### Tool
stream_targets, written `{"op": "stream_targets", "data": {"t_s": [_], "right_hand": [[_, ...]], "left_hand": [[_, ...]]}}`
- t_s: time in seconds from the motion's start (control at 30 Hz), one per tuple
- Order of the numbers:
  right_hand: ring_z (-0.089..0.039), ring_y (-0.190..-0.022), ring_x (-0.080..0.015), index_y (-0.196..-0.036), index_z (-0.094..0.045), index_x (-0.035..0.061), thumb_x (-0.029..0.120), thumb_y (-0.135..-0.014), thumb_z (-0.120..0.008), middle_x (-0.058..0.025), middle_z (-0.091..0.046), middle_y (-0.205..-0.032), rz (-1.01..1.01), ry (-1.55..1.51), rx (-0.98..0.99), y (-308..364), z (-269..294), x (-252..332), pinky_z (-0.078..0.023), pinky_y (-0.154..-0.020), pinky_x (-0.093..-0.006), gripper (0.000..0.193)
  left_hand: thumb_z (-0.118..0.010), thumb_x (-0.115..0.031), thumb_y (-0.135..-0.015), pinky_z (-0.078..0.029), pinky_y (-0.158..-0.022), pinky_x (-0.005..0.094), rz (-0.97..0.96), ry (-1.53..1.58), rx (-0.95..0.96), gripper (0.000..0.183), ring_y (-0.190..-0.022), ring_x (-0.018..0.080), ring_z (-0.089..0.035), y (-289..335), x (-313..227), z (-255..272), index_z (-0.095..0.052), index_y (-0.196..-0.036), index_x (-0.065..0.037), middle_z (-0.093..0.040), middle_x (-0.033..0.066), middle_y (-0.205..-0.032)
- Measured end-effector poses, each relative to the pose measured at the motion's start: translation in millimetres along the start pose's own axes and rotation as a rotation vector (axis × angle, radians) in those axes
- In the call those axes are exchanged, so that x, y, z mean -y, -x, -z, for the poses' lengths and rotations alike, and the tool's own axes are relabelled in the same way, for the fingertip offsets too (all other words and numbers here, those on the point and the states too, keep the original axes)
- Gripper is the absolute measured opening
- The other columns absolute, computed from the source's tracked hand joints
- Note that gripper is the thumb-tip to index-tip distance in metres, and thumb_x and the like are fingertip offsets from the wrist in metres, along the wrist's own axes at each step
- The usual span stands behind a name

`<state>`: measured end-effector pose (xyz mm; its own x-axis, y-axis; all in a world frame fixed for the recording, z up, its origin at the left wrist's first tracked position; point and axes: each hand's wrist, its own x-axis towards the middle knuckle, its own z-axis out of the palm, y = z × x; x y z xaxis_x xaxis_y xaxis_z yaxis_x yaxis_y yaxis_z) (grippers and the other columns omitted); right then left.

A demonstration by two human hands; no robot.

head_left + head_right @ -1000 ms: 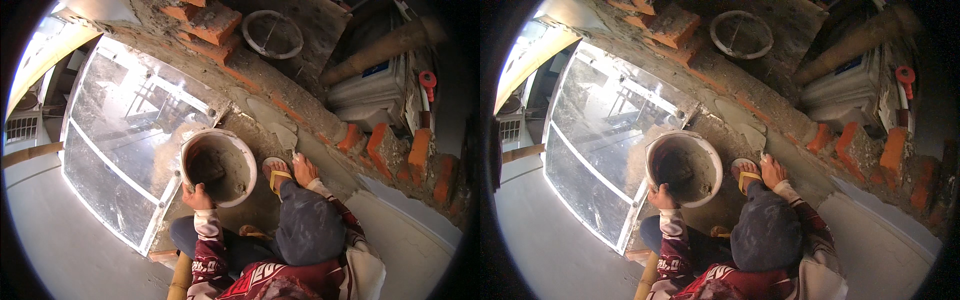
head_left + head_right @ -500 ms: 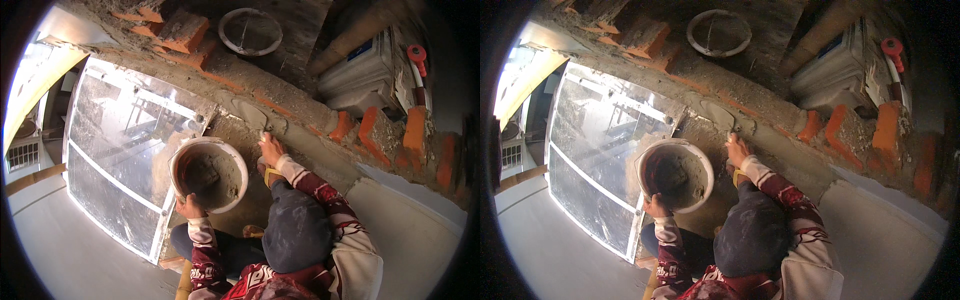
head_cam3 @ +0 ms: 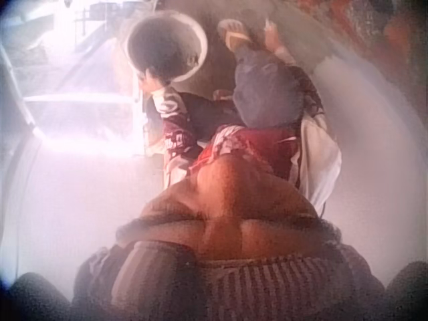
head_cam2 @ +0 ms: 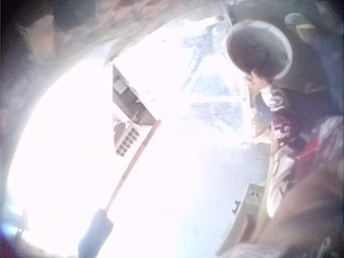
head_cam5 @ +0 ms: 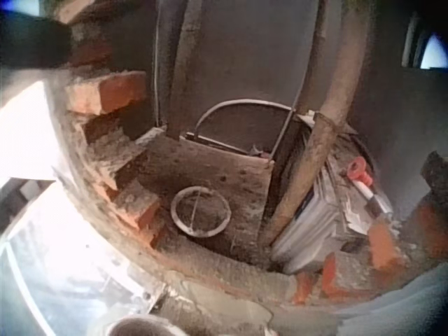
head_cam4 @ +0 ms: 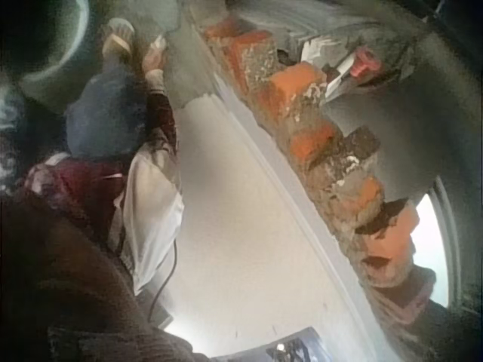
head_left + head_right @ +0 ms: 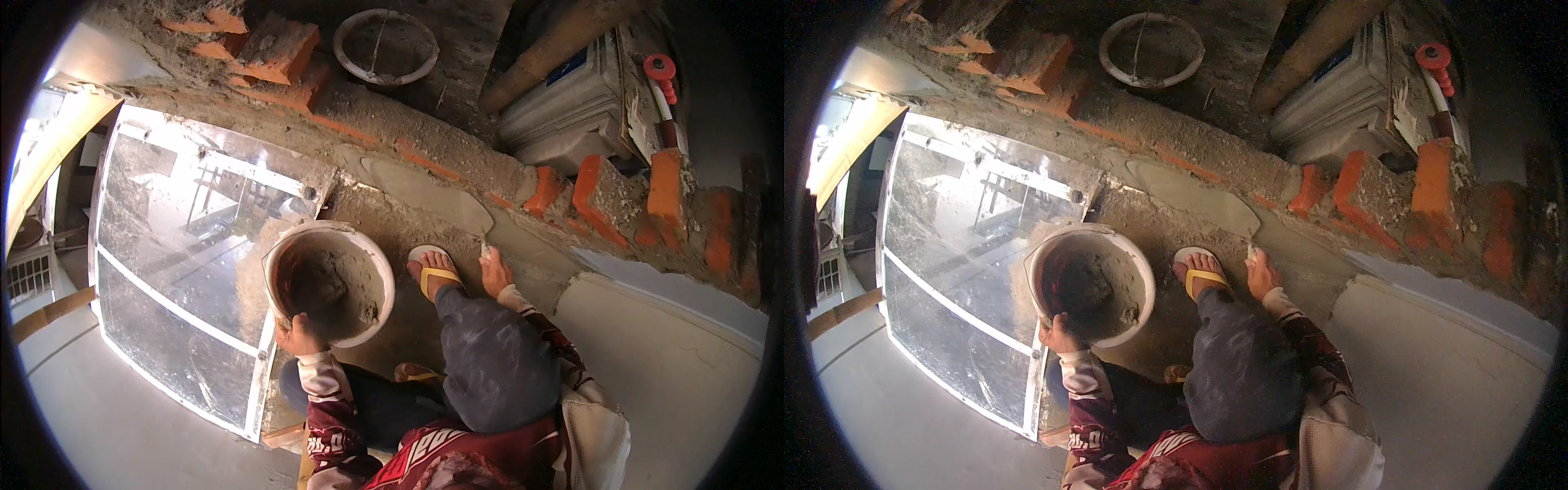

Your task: The person scoops cement from a bucket with a trowel and applies it to a floor area next to a brick wall. They repeatedly smooth the wet cement with the trowel, working along the wall and near a window.

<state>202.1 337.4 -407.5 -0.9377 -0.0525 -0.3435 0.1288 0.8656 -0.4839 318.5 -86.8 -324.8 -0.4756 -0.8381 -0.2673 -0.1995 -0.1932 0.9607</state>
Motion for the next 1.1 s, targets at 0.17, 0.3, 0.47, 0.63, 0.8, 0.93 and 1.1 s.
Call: {"op": "stream_targets", "data": {"t_s": [0.17,0.3,0.47,0.63,0.8,0.93,1.1], "right_hand": [[-0.058,-0.108,-0.0472,-0.135,-0.044,0.0010,0.025,-0.100,-0.049,-0.0287,-0.057,-0.124,0.034,0.017,-0.156,36,-4,-38,-0.047,-0.091,-0.0500,0.043],[-0.059,-0.108,-0.0445,-0.136,-0.044,0.0032,0.024,-0.098,-0.053,-0.0257,-0.058,-0.125,0.160,-0.129,-0.005,-2,-4,60,-0.048,-0.091,-0.0483,0.044],[-0.056,-0.111,-0.0462,-0.133,-0.045,0.0031,0.023,-0.097,-0.056,-0.0266,-0.059,-0.121,0.259,-0.265,0.152,-85,-63,161,-0.046,-0.092,-0.0490,0.042],[-0.055,-0.108,-0.0509,-0.131,-0.044,0.0028,0.030,-0.099,-0.052,-0.0260,-0.060,-0.118,0.291,-0.058,0.142,-141,-94,156,-0.042,-0.094,-0.0556,0.043],[-0.055,-0.111,-0.0498,-0.133,-0.042,0.0050,0.036,-0.100,-0.048,-0.0248,-0.059,-0.121,0.021,0.011,0.148,-104,-58,148,-0.042,-0.094,-0.0556,0.046],[-0.056,-0.112,-0.0472,-0.136,-0.043,0.0092,0.036,-0.100,-0.047,-0.0248,-0.058,-0.125,0.017,0.001,0.114,-69,-31,87,-0.045,-0.091,-0.0549,0.045],[-0.057,-0.110,-0.0480,-0.137,-0.044,0.0093,0.035,-0.100,-0.046,-0.0250,-0.059,-0.124,-0.091,0.040,0.007,-23,-11,22,-0.046,-0.089,-0.0555,0.045]], "left_hand": [[-0.053,0.004,-0.076,-0.046,-0.067,0.0219,-0.018,-0.076,0.015,0.035,-0.072,0.0094,-0.055,-4,5,-3,-0.065,-0.108,0.003,-0.064,0.0006,-0.090],[-0.053,0.005,-0.075,-0.047,-0.071,0.0222,-0.058,-0.085,0.000,0.040,-0.076,0.0103,-0.057,2,-12,-4,-0.064,-0.113,0.004,-0.065,0.0018,-0.093],[-0.054,0.005,-0.075,-0.049,-0.078,0.0250,-0.130,-0.162,0.045,0.045,-0.082,0.0126,-0.060,8,-18,-1,-0.062,-0.119,0.005,-0.067,0.0037,-0.096],[-0.051,0.006,-0.076,-0.048,-0.082,0.0249,-0.105,-0.027,0.118,0.045,-0.087,0.0150,-0.062,14,-5,-23,-0.061,-0.119,0.005,-0.067,0.0063,-0.102],[-0.049,0.006,-0.076,-0.048,-0.081,0.0245,-0.102,-0.006,0.095,0.044,-0.087,0.0144,-0.061,14,-18,-24,-0.061,-0.119,0.005,-0.066,0.0060,-0.103],[-0.049,0.006,-0.076,-0.048,-0.080,0.0238,-0.093,-0.014,0.094,0.045,-0.085,0.0127,-0.059,14,-22,-21,-0.061,-0.119,0.005,-0.065,0.0046,-0.101],[-0.049,0.007,-0.075,-0.047,-0.077,0.0229,-0.098,-0.054,0.105,0.045,-0.083,0.0114,-0.058,14,-17,-22,-0.062,-0.118,0.004,-0.065,0.0035,-0.099]]}}
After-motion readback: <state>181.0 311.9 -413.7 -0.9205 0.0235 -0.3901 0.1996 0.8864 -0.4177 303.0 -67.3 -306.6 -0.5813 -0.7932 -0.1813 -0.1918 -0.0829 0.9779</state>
